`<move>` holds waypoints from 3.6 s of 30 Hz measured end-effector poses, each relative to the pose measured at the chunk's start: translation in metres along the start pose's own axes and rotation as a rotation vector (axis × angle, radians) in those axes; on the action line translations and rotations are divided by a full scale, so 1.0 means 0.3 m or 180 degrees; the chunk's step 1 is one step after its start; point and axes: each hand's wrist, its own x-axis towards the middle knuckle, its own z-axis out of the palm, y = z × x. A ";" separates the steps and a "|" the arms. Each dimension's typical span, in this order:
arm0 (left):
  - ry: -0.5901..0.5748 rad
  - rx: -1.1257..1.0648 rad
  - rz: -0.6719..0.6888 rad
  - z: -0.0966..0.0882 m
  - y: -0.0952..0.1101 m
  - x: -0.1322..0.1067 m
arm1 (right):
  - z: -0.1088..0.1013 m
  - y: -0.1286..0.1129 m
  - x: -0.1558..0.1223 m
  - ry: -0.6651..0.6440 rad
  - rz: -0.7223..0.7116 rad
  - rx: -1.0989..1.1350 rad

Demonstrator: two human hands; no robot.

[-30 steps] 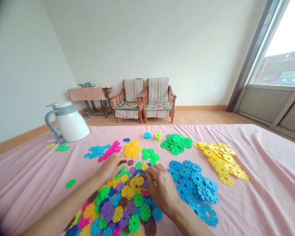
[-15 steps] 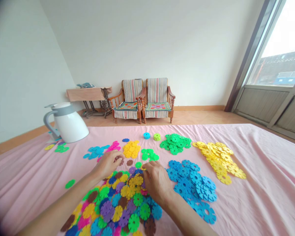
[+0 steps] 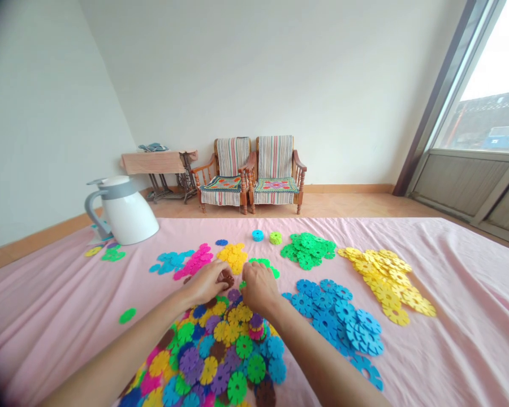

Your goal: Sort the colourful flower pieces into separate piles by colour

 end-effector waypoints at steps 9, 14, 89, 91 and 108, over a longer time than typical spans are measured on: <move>0.0152 -0.0632 -0.0224 -0.032 -0.026 -0.071 | -0.049 0.096 -0.041 0.0755 0.0123 0.0322; 0.0646 -0.0817 -0.0729 -0.177 -0.183 -0.165 | -0.064 0.119 -0.144 0.0815 0.0014 0.0542; -0.0212 0.0331 -0.0226 -0.126 -0.099 -0.146 | -0.079 0.189 -0.188 0.0897 0.0134 0.0804; -0.0163 0.0307 -0.0201 -0.120 -0.104 -0.144 | -0.080 0.189 -0.189 0.0891 0.0141 0.0798; -0.0725 -0.0436 -0.0110 -0.092 -0.052 -0.152 | -0.093 0.169 -0.195 0.0880 0.0162 0.0807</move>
